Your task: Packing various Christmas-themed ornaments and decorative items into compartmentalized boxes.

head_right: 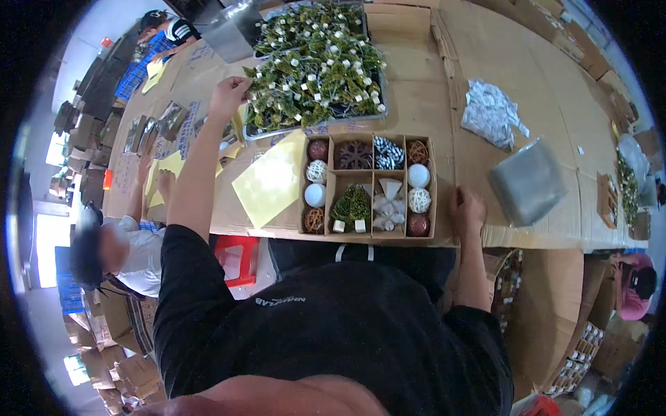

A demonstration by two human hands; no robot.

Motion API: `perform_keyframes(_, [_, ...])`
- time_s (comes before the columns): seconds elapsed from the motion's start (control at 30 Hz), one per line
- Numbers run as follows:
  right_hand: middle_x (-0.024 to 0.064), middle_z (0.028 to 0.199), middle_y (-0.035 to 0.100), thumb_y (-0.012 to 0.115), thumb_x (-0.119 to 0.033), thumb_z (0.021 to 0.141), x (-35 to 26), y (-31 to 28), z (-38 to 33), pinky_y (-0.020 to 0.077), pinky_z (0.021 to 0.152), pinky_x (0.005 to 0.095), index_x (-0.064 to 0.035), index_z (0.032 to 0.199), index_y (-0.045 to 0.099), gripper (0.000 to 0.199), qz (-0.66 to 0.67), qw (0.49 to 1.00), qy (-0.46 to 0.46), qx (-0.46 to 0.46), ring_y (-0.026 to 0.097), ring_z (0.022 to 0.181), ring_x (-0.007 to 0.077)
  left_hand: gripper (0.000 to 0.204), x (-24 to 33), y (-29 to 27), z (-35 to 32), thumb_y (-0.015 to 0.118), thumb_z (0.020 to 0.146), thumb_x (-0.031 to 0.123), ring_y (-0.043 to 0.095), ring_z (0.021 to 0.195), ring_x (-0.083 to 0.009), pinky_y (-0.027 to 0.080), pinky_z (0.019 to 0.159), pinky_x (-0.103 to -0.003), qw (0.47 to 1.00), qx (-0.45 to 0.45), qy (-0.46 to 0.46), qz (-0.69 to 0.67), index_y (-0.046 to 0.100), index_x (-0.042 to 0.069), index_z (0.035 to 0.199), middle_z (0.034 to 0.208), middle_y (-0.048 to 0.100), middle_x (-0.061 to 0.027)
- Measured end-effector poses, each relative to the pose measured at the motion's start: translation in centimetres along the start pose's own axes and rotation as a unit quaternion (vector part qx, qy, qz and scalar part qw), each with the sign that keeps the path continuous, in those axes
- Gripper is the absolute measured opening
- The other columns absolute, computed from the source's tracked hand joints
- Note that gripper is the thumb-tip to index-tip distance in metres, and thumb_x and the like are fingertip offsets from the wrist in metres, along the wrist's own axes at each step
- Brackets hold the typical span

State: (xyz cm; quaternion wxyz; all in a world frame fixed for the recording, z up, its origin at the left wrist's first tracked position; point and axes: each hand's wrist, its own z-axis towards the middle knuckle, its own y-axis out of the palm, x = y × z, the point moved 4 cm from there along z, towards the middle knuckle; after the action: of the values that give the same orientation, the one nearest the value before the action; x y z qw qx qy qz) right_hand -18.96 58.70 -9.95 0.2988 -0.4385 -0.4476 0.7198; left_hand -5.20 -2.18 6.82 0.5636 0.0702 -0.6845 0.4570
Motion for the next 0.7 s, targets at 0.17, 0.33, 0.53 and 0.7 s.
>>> perform_keyframes(0.17, [0.0141, 0.078, 0.070, 0.065, -0.028, 0.092, 0.0, -1.7, 1.4, 0.0517, 0.067, 0.0418, -0.0048, 0.094, 0.069, 0.024, 0.094, 0.995, 0.028, -0.021, 0.067, 0.070, 0.0292, 0.023, 2.0, 0.1, -0.6, 0.063, 0.097, 0.017, 0.070, 0.082, -0.0210, 0.056, 0.071, -0.031, 0.935, 0.005, -0.042, -0.353, 0.059, -0.002, 0.109, 0.093, 0.067, -0.0117])
perform_keyframes(0.33, [0.0035, 0.074, 0.065, 0.063, -0.022, 0.097, -5.9, -10.0, 8.9, 0.0453, 0.061, 0.0280, 0.0011, 0.100, 0.069, 0.024, 0.364, 0.930, 0.036, -0.035, 0.059, 0.068, 0.0096, 0.019, 5.2, 0.9, -1.8, 0.063, 0.096, 0.014, 0.067, 0.088, -0.0260, 0.056, 0.077, -0.038, 0.856, -0.088, -0.045, -0.507, 0.058, 0.002, 0.110, 0.093, 0.062, -0.0111])
perform_keyframes(0.53, [0.0057, 0.113, 0.065, 0.063, -0.026, 0.098, -24.5, -19.0, 13.6, 0.0504, 0.072, 0.0248, -0.0022, 0.128, 0.058, 0.038, 0.537, 0.816, -0.179, -0.113, 0.062, 0.086, 0.0112, 0.012, 15.0, 3.8, -9.8, 0.062, 0.098, 0.012, 0.069, 0.085, -0.0242, 0.057, 0.080, -0.037, 0.813, -0.180, 0.095, -0.545, 0.060, 0.005, 0.107, 0.091, 0.065, -0.0058])
perform_keyframes(0.7, [0.0020, 0.094, 0.071, 0.064, -0.032, 0.098, -30.3, -16.0, 18.5, 0.0512, 0.066, 0.0238, -0.0052, 0.118, 0.068, 0.034, 0.503, 0.809, -0.255, -0.164, 0.063, 0.072, 0.0088, 0.011, 17.1, 6.4, -10.6, 0.063, 0.097, 0.009, 0.066, 0.075, -0.0180, 0.058, 0.078, -0.034, 0.864, -0.165, 0.123, -0.460, 0.061, 0.001, 0.104, 0.087, 0.064, -0.0057])
